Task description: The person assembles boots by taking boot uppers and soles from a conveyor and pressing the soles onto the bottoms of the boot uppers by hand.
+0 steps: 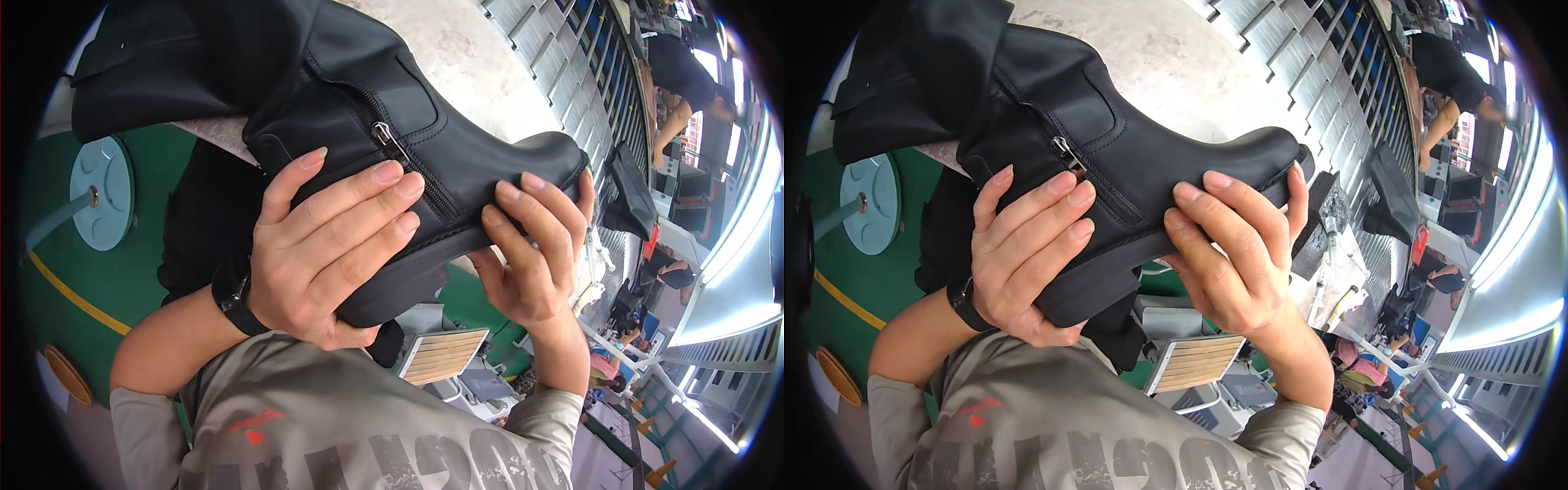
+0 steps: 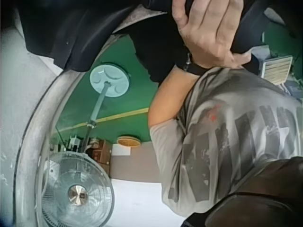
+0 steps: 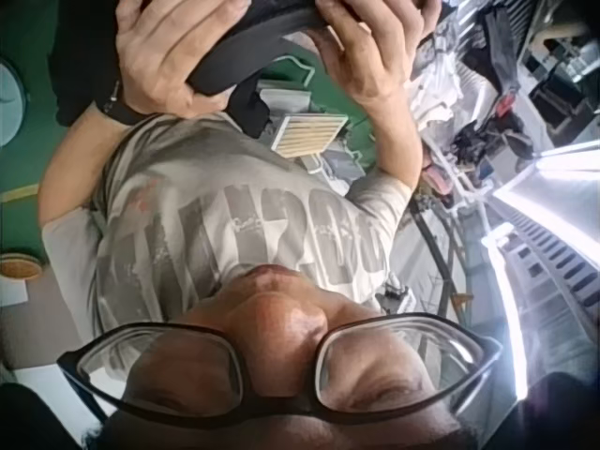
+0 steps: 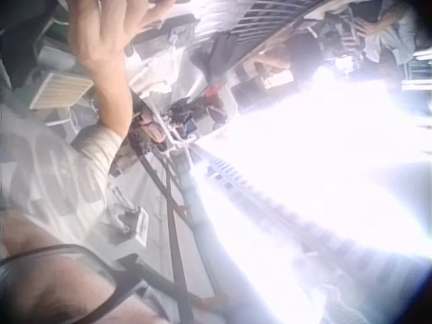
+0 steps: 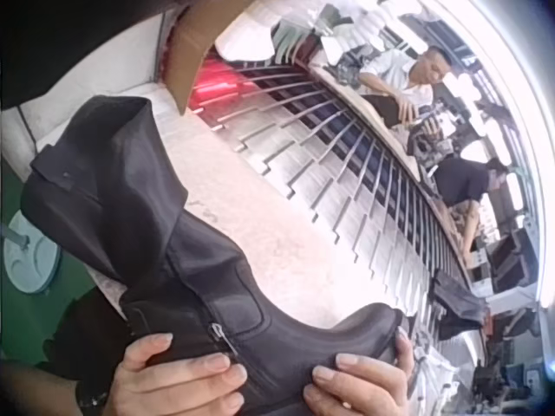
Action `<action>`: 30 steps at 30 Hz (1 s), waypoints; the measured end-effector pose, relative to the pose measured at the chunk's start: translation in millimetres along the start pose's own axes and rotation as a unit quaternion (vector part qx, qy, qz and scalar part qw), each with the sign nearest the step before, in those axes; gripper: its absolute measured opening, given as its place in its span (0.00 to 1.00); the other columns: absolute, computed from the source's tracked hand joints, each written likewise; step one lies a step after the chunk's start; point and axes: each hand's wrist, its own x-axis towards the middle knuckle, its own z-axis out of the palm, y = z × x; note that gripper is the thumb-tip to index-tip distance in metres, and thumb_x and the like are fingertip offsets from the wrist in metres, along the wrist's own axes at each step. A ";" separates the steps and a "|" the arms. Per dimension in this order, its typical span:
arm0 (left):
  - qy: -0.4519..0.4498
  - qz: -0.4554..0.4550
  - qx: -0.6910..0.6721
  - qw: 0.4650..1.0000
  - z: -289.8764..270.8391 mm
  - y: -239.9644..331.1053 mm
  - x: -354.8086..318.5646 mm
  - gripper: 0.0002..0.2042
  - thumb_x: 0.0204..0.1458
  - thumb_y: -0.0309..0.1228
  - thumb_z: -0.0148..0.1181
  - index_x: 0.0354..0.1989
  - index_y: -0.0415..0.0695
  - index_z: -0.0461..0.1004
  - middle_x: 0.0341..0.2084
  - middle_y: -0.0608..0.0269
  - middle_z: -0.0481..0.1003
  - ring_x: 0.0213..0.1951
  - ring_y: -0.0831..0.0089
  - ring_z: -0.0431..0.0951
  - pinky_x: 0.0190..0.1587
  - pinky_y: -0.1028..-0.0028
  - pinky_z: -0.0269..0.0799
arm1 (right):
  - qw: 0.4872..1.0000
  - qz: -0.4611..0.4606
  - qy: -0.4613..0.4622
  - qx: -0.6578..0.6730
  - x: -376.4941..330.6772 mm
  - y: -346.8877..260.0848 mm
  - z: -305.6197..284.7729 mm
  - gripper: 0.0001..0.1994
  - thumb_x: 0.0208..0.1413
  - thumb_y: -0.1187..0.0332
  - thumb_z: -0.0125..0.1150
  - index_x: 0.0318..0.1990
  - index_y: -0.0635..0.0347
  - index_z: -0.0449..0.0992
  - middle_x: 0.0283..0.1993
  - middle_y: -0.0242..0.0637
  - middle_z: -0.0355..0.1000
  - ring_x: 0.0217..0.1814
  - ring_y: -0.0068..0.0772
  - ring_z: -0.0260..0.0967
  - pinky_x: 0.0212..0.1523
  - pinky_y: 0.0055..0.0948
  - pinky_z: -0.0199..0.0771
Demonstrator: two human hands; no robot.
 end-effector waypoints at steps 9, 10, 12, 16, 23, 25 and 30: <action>-0.017 0.009 0.015 1.000 1.7 -0.9 -1.0 0.36 0.63 0.59 0.45 0.62 0.36 0.73 0.59 0.42 0.77 0.64 0.49 0.75 0.75 0.44 0.46 | 0.996 -0.006 0.054 0.075 -1.6 6.7 6.6 0.23 0.30 0.77 0.75 0.38 0.50 0.72 0.42 0.31 0.71 0.54 0.42 0.73 0.74 0.67 0.54; -0.017 0.009 0.015 1.000 1.7 -0.8 -1.0 0.36 0.63 0.59 0.45 0.62 0.36 0.73 0.59 0.42 0.77 0.64 0.49 0.75 0.75 0.44 0.46 | 0.995 -0.007 0.055 0.078 -1.4 7.4 6.7 0.24 0.30 0.75 0.77 0.39 0.51 0.74 0.43 0.31 0.72 0.54 0.42 0.73 0.73 0.66 0.55; -0.016 0.005 0.012 1.000 1.5 -0.2 -1.1 0.36 0.63 0.59 0.45 0.62 0.36 0.73 0.60 0.42 0.77 0.64 0.49 0.75 0.75 0.45 0.46 | 0.995 -0.009 0.056 0.080 0.9 8.1 4.5 0.25 0.30 0.74 0.78 0.40 0.52 0.75 0.43 0.32 0.72 0.54 0.42 0.73 0.73 0.65 0.55; -0.013 -0.005 0.009 1.000 1.2 0.4 0.6 0.35 0.63 0.59 0.46 0.62 0.36 0.73 0.60 0.42 0.77 0.64 0.49 0.75 0.75 0.45 0.46 | 0.995 0.023 0.002 0.093 13.4 6.0 -10.8 0.24 0.36 0.67 0.80 0.45 0.55 0.80 0.49 0.33 0.76 0.52 0.41 0.74 0.71 0.60 0.55; -0.004 -0.021 0.008 1.000 3.0 6.5 3.4 0.34 0.54 0.48 0.56 0.64 0.35 0.70 0.61 0.39 0.75 0.65 0.48 0.74 0.74 0.44 0.46 | 0.977 0.177 0.104 0.050 10.8 -0.9 -3.1 0.45 0.35 0.50 0.87 0.58 0.67 0.70 0.70 0.57 0.62 0.72 0.54 0.63 0.70 0.47 0.64; -0.016 -0.039 0.016 0.999 9.9 15.3 0.5 0.37 0.50 0.46 0.61 0.66 0.35 0.68 0.64 0.38 0.72 0.66 0.48 0.72 0.73 0.42 0.46 | 0.960 0.246 0.130 0.033 -5.4 2.8 7.3 0.56 0.31 0.44 0.87 0.66 0.67 0.64 0.75 0.54 0.54 0.74 0.51 0.59 0.69 0.43 0.65; -0.018 -0.048 -0.033 0.998 2.0 24.0 18.6 0.38 0.53 0.55 0.64 0.62 0.33 0.71 0.62 0.42 0.75 0.66 0.51 0.73 0.73 0.43 0.51 | 0.803 0.401 0.265 0.353 -43.6 -23.7 39.4 0.37 0.51 0.48 0.79 0.56 0.68 0.70 0.59 0.50 0.71 0.59 0.37 0.72 0.56 0.33 0.73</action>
